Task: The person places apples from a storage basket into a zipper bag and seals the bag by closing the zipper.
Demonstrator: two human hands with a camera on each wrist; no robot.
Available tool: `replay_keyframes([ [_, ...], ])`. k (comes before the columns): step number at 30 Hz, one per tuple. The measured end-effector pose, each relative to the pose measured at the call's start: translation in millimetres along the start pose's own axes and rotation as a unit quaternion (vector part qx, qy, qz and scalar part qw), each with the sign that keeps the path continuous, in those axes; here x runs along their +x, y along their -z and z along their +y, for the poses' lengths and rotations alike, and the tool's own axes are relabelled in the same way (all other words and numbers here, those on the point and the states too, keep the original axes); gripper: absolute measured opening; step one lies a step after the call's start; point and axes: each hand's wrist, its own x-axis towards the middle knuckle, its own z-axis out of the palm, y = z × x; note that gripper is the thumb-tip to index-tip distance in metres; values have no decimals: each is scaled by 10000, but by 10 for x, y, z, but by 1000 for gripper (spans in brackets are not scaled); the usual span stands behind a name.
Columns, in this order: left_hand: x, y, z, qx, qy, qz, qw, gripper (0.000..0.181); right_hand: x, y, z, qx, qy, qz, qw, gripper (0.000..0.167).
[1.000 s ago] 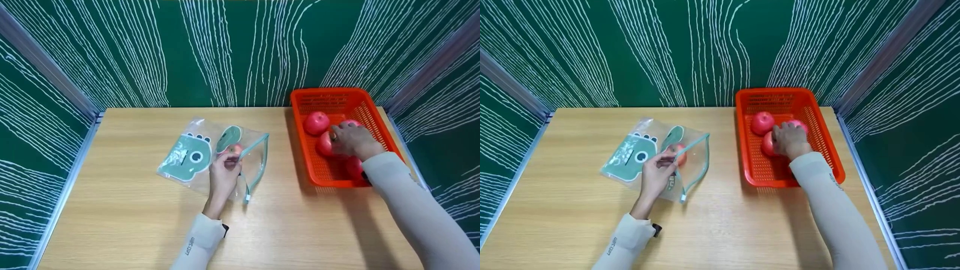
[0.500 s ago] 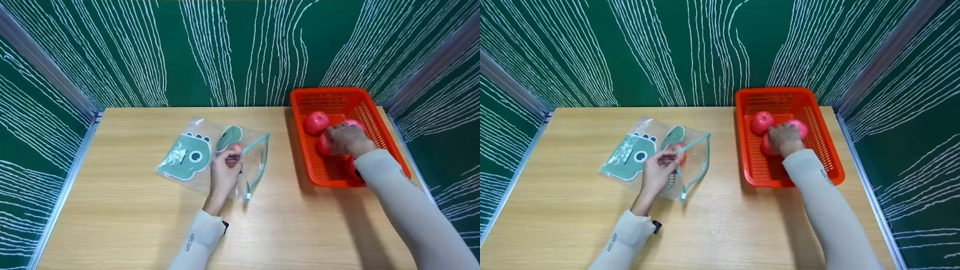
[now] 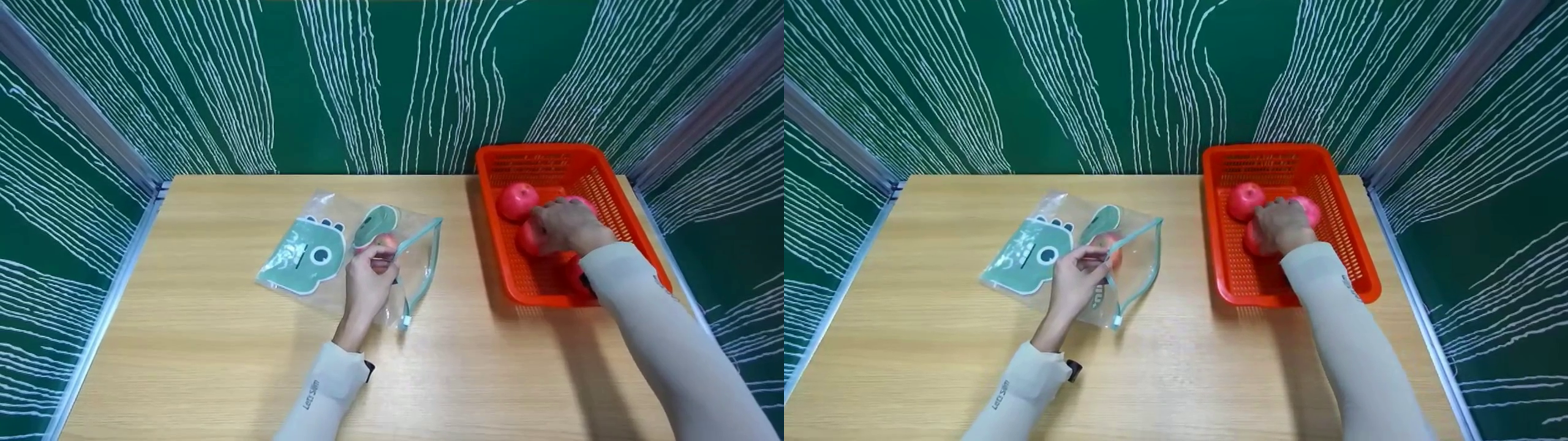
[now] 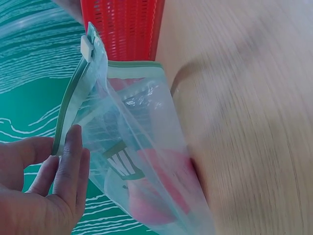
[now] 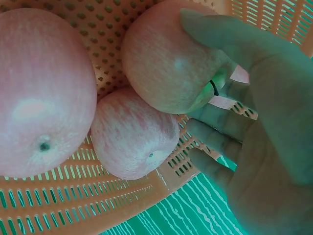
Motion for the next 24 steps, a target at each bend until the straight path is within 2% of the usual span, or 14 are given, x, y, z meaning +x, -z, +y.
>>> replay_keyframes([
  [7,-10,4,9,22,159,-38,9999,24,-47,52,45,267,-58,53,9996,67],
  [10,-13,11,10,-7,75,-49,10000,23,-89,98,55,571,-183,134,9981,72],
  [14,-16,20,2,-22,-18,-52,10000,22,-136,168,41,729,-286,280,9965,72],
  [24,-21,21,-16,-162,12,36,9999,22,-314,412,-168,608,-13,1261,9902,90],
])
